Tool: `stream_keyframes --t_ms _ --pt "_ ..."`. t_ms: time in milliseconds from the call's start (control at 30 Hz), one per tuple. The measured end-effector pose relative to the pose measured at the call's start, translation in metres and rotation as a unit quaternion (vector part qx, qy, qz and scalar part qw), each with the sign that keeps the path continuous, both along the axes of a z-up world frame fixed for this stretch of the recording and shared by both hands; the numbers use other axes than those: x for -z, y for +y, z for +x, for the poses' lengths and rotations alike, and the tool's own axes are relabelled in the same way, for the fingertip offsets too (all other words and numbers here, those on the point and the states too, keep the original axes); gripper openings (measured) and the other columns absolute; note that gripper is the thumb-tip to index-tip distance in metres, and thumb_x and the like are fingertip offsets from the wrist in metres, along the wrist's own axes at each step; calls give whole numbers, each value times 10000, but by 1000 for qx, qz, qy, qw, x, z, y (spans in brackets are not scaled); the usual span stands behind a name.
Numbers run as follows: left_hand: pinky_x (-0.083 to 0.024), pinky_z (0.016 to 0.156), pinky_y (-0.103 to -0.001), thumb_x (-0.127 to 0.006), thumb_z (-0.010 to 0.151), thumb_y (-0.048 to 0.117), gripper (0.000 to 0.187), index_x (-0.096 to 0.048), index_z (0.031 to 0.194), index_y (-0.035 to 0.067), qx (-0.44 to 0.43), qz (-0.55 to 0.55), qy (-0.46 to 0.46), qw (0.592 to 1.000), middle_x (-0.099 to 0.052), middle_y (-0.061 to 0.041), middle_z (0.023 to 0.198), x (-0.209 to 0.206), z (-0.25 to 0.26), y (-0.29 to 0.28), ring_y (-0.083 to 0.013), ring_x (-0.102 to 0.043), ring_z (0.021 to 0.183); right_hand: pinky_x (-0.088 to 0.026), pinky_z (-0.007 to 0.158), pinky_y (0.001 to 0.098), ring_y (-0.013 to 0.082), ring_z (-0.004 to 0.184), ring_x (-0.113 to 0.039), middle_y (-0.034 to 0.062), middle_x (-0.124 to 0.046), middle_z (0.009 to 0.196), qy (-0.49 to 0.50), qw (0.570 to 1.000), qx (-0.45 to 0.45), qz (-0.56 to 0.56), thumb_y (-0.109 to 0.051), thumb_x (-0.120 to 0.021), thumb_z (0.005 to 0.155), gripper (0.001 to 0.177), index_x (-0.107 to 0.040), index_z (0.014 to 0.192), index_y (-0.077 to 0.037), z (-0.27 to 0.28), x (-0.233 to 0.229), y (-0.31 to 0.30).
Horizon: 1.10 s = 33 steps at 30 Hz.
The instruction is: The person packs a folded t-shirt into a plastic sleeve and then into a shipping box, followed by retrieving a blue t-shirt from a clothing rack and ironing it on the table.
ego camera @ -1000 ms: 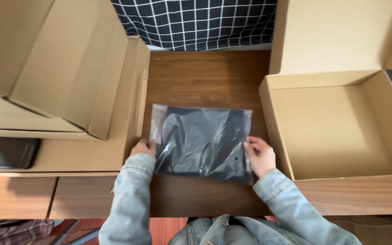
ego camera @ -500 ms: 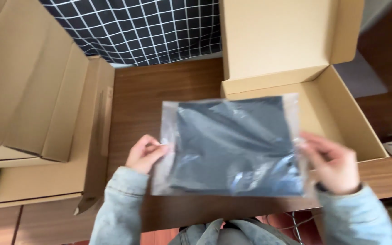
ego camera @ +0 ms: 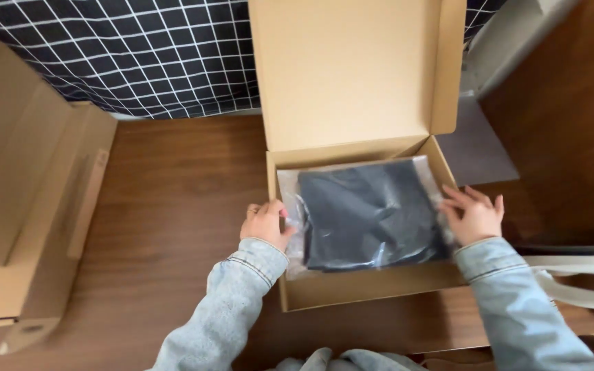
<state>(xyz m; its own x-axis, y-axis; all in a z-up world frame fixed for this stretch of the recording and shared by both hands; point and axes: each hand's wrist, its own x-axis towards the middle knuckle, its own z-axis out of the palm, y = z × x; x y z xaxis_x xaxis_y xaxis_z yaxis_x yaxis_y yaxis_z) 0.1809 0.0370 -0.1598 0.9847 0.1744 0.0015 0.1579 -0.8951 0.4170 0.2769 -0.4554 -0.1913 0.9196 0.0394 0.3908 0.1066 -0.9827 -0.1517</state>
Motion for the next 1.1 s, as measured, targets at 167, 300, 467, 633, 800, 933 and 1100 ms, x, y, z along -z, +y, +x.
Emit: stream_keyframes --t_ms 167,300,467,633,800,933,1100 --pt "-607 1002 -432 -903 746 609 513 -667 1090 309 14 56 41 998 -538 24 1335 -10 -8 -23 -319 -519 1343 -360 1276 650 267 1493 -612 -48 -775 1360 -73 996 -51 29 -455 -818 958 554 -709 1498 -396 -20 -9 -19" --pt "-584 1017 -438 -817 786 663 396 -725 1051 384 -36 22 -16 999 -555 1 1383 -13 22 -7 -333 -553 1350 -549 1080 527 333 1277 -680 153 -720 1429 19 976 -26 213 -272 -852 934 690 -649 1593 -242 -62 -71 -12" --pt "-457 1209 -520 -807 904 576 478 -698 1299 330 -76 -76 -165 980 -281 -131 1712 -100 95 1 -449 -407 1529 -502 1107 591 478 1333 -578 311 -644 1441 110 932 -50 341 -208 -790 965 654 -596 1573 -64 -45 -10 -32" --pt "-349 1322 -446 -841 947 524 770 -534 1550 156 -45 -225 -204 952 -247 -147 1779 -71 196 31 -381 -368 1594 -427 1230 507 332 1424 -559 146 -662 1494 183 923 26 338 -425 -681 1059 533 -658 1525 -168 -40 9 -36" --pt "-303 1358 -388 -725 1040 497 764 -446 1652 135 -78 -255 -204 942 -276 -71 1780 -93 160 2 -253 -339 1610 -482 1203 471 289 1389 -614 10 -687 1491 279 903 136 297 -686 -617 1021 600 -627 1539 -383 -36 6 -29" --pt "-287 1358 -410 -622 1085 541 707 -469 1633 121 -86 -291 -204 931 -311 -90 1767 -129 89 -27 -268 -336 1605 -491 1194 484 296 1386 -618 27 -693 1487 286 902 146 289 -691 -603 1025 588 -615 1544 -417 -36 -3 -22" --pt "-201 1349 -521 -219 1073 711 849 -416 1666 137 -114 -553 -113 818 -212 -67 1809 -120 32 -44 -296 -187 1658 -440 1230 510 313 1423 -577 114 -669 1504 282 891 123 335 -647 -646 1026 631 -645 1531 -270 -44 -25 -14"
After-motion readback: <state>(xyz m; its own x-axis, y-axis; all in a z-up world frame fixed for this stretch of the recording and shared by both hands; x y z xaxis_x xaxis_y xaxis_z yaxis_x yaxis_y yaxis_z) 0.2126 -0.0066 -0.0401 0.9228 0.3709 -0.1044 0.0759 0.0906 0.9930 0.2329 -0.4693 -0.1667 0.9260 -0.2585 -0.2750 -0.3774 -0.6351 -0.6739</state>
